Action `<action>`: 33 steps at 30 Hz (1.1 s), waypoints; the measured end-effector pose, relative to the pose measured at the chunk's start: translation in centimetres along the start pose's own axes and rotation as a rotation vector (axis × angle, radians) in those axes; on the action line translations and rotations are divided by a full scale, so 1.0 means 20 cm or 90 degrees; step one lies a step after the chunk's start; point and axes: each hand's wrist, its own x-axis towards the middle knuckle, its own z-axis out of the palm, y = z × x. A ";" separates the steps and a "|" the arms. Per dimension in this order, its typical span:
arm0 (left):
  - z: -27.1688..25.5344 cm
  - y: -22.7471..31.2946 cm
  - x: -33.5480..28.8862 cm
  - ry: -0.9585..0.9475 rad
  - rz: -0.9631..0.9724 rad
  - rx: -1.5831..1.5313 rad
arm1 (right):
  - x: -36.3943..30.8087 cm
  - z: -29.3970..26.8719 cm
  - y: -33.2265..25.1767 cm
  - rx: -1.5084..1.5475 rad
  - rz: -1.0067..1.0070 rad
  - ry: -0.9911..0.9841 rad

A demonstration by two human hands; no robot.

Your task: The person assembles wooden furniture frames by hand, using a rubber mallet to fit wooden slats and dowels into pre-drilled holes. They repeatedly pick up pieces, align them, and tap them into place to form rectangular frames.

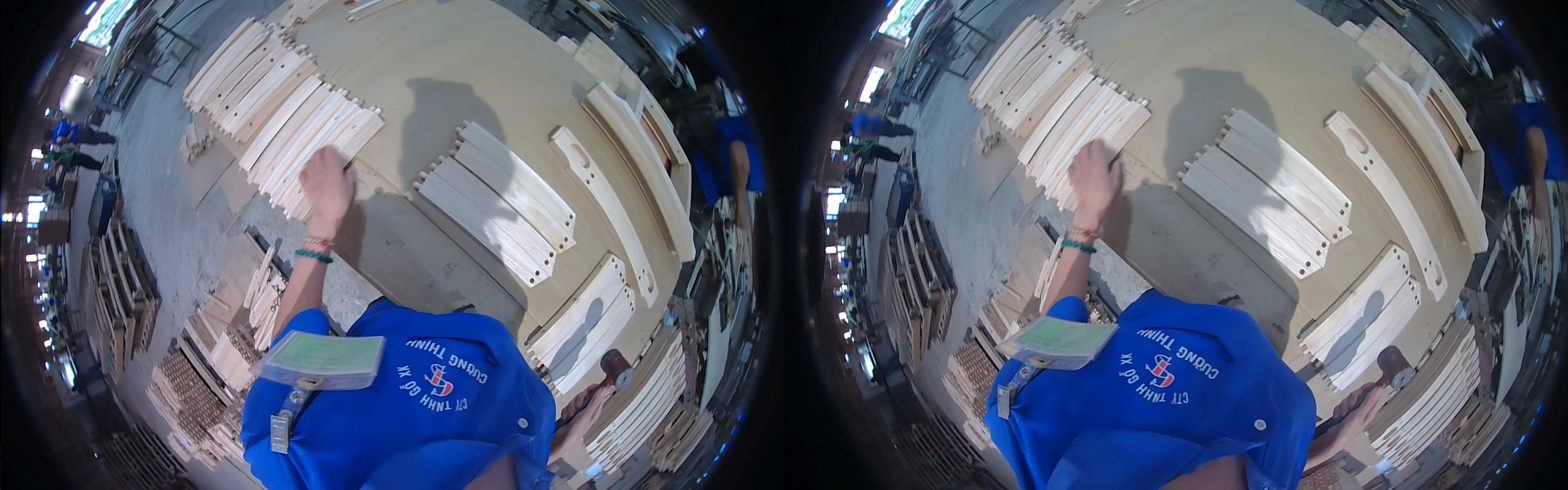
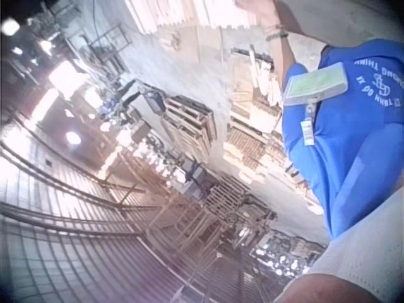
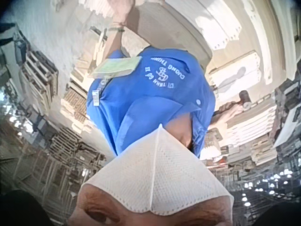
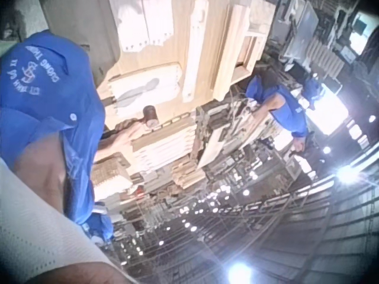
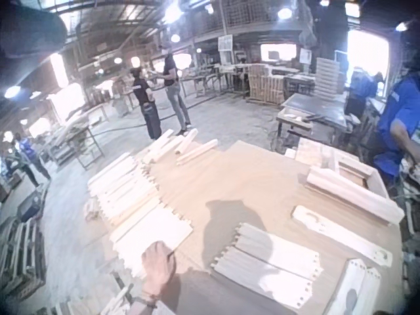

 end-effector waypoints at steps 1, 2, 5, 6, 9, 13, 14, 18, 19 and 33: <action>0.00 -0.08 -0.02 -0.002 -0.035 0.035 | 0.01 0.00 0.00 -0.003 0.003 -0.006; -0.01 -0.11 0.00 -0.055 -0.043 0.031 | 0.02 0.00 0.01 -0.007 0.005 -0.005; -0.05 -0.10 0.08 -0.221 -0.071 -0.034 | 0.02 -0.02 0.04 0.019 -0.003 -0.046; -0.08 -0.06 0.11 -0.278 -0.089 -0.090 | 0.00 -0.01 0.05 0.016 0.004 -0.017; -0.14 0.19 0.19 -0.332 -0.108 -0.510 | -0.04 0.03 0.00 0.024 0.051 -0.002; -0.22 0.72 0.28 -0.352 -0.016 -1.138 | 0.01 0.04 -0.04 0.050 0.033 -0.037; -0.22 0.86 0.31 -0.389 0.065 -1.113 | 0.00 0.04 -0.04 0.052 0.024 -0.045; -0.07 1.41 0.31 -0.547 0.114 -1.342 | -0.03 0.03 -0.04 0.068 -0.001 -0.045; 0.00 1.49 0.31 -0.577 0.124 -1.340 | -0.04 0.02 -0.02 0.069 0.004 -0.033; 0.21 1.73 0.24 -0.650 0.145 -1.223 | -0.08 -0.07 0.11 0.097 0.062 0.010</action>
